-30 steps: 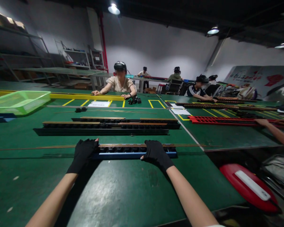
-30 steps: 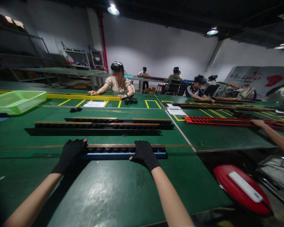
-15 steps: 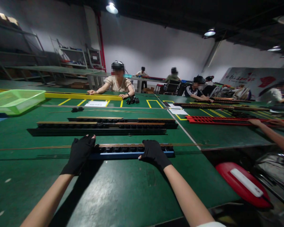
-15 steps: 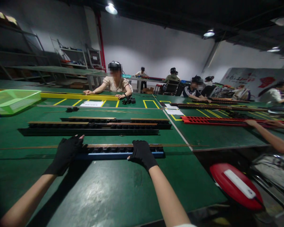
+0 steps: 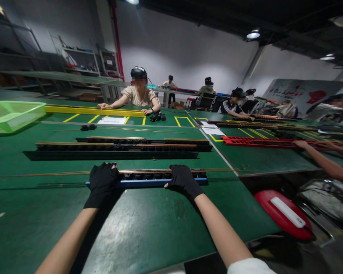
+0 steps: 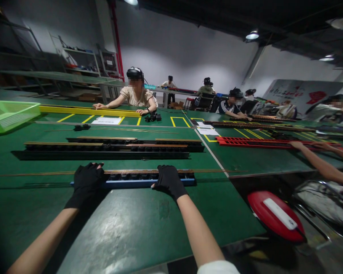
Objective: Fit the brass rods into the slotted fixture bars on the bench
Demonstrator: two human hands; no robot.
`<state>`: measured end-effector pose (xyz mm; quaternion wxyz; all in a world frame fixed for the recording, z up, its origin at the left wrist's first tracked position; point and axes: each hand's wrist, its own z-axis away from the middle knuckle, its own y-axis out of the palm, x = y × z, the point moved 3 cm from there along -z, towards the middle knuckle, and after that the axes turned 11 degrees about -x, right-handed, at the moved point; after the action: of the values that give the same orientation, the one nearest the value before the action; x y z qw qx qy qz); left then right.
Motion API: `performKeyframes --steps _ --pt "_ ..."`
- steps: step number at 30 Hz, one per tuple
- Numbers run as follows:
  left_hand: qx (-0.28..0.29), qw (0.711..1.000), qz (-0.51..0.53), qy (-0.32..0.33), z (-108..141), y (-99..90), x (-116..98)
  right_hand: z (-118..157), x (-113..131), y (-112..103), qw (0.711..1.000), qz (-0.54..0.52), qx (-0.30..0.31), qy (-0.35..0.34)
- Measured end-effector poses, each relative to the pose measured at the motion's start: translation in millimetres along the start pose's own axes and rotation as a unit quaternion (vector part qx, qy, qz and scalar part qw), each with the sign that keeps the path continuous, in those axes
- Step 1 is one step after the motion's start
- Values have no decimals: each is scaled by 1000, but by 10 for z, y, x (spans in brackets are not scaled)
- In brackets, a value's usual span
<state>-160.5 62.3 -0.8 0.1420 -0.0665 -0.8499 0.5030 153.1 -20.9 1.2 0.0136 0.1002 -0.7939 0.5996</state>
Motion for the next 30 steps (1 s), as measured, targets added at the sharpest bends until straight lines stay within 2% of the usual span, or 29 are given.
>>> performKeyframes --steps 4,7,9,12,15,19,21,26,30 --pt "21 999 17 18 -24 -65 -45 10 6 -20 1000 -7 -11 -3" --pt "-45 996 68 -25 -37 -56 -111 14 -1 -15 1000 -10 -14 -6" --pt "-77 992 100 -9 -18 -6 -207 16 -11 5 1000 -7 -3 -5" --pt "-88 989 112 48 30 85 -362 22 -22 20 1000 -1 -14 -6" --pt "-113 987 108 45 51 136 -420 23 -22 23 1000 -4 -26 -12" --pt "-149 983 102 41 62 154 -416 12 -29 43 1000 5 -8 -9" --pt "-146 983 93 54 63 153 -390 13 -30 40 1000 4 -16 -10" --pt "-86 983 91 137 -16 119 -365 17 -22 33 1000 -2 -24 -7" --pt "-157 973 133 100 -60 108 -513 10 -7 30 1000 1 -14 -2"
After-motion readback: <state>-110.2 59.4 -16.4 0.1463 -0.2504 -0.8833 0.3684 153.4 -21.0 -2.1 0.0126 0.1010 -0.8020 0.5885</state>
